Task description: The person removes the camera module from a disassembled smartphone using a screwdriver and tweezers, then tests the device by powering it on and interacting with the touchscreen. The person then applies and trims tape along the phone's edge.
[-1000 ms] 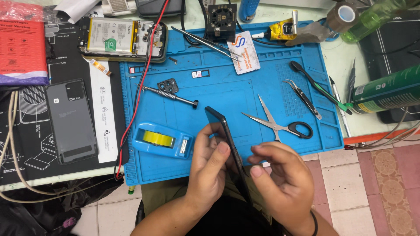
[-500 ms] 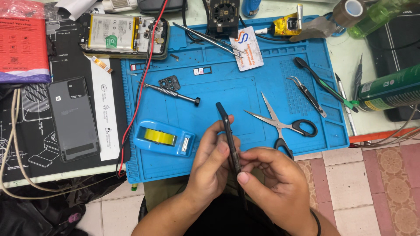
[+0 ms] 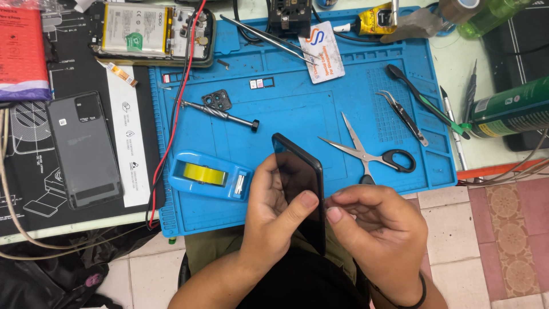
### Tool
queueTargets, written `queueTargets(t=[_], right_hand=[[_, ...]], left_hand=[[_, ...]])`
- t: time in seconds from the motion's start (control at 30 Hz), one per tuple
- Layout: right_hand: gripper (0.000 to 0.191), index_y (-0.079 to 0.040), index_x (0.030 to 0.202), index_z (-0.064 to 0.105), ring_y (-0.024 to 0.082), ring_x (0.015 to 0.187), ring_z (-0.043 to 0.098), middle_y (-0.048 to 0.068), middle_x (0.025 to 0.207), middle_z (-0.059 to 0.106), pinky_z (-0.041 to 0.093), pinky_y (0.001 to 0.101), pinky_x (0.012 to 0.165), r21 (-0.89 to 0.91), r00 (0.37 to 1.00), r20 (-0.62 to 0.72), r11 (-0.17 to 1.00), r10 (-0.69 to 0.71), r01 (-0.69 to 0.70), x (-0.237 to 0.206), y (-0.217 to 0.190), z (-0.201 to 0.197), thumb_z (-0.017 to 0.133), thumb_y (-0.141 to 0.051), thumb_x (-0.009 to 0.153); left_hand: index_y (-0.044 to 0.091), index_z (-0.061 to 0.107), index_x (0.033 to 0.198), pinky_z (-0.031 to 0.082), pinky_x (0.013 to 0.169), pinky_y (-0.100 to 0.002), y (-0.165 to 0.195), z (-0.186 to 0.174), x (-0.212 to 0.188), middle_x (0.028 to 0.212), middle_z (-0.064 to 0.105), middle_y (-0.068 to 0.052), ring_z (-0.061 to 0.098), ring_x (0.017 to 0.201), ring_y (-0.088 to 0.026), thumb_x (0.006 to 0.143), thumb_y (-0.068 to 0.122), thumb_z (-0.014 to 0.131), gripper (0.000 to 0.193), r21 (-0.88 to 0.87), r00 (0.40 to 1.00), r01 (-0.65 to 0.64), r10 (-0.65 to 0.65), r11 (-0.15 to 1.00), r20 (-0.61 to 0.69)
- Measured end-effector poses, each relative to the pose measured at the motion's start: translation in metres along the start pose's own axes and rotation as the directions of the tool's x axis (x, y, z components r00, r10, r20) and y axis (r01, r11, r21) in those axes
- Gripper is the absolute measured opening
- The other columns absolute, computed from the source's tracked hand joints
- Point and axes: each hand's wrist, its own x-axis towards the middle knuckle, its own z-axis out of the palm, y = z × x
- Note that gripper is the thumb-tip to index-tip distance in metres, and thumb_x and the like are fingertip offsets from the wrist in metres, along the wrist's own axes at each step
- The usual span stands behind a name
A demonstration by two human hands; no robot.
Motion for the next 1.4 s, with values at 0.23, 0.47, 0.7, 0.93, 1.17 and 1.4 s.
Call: queueTargets(t=[0.23,0.47,0.7,0.93,1.17,1.4], right_hand=[[0.016,0.004,0.099,0.067,0.009,0.082,0.071,0.011,0.093,0.074,0.058,0.0206,0.072,-0.006,1.000,0.021,1.000,-0.022,0.022,0.002,-0.003,0.000,0.076,0.007,0.086],[0.016,0.004,0.099,0.067,0.009,0.082,0.069,0.012,0.093,0.073,0.056,0.0203,0.071,0.009,1.000,0.023,1.000,-0.008,0.008,0.001,-0.001,-0.002,0.076,0.008,0.086],[0.015,0.004,0.097,0.067,0.008,0.080,0.068,0.012,0.092,0.073,0.056,0.0201,0.069,0.042,0.999,0.023,0.999,0.027,-0.028,0.000,0.001,-0.005,0.075,0.010,0.086],[0.013,0.003,0.095,0.067,0.007,0.078,0.068,0.010,0.090,0.073,0.056,0.0197,0.068,0.022,0.998,0.020,0.998,0.057,-0.057,0.002,0.004,-0.003,0.075,0.009,0.087],[0.014,0.003,0.097,0.066,0.010,0.083,0.071,0.011,0.093,0.073,0.059,0.0222,0.075,0.032,0.996,0.007,0.996,0.086,-0.086,0.001,0.009,-0.004,0.075,0.008,0.088],[0.032,0.004,0.117,0.059,0.018,0.096,0.074,0.015,0.101,0.074,0.062,0.0312,0.087,0.220,0.967,0.085,0.942,0.241,-0.255,0.004,0.009,-0.009,0.069,0.009,0.087]], left_hand=[[-0.004,0.038,0.146,0.051,0.107,-0.035,0.003,0.001,-0.001,0.132,0.055,-0.013,0.058,0.121,-0.018,0.100,0.009,0.069,0.058,-0.005,1.000,0.025,-0.025,1.000,-0.007],[-0.004,0.041,0.145,0.053,0.100,-0.033,0.004,0.003,-0.001,0.126,0.057,-0.013,0.060,0.113,-0.017,0.099,0.007,0.070,0.055,-0.006,0.999,0.038,-0.039,0.999,-0.013],[-0.003,0.042,0.143,0.053,0.102,-0.030,0.004,0.006,-0.002,0.127,0.057,-0.011,0.060,0.115,-0.016,0.099,0.005,0.069,0.053,0.001,0.999,0.040,-0.040,0.999,-0.019],[-0.004,0.045,0.141,0.053,0.098,-0.030,0.003,0.005,-0.002,0.125,0.057,-0.011,0.060,0.113,-0.015,0.100,0.005,0.070,0.049,0.018,0.997,0.067,-0.066,0.998,-0.038],[-0.004,0.046,0.140,0.053,0.099,-0.030,0.001,0.009,-0.003,0.125,0.060,-0.011,0.061,0.114,-0.015,0.100,0.007,0.070,0.048,0.027,0.995,0.070,-0.067,0.997,-0.080],[-0.004,0.051,0.133,0.051,0.094,-0.031,-0.001,0.006,-0.003,0.112,0.066,-0.011,0.062,0.105,-0.015,0.103,0.017,0.064,0.039,-0.140,0.958,0.238,-0.256,0.961,-0.128]])
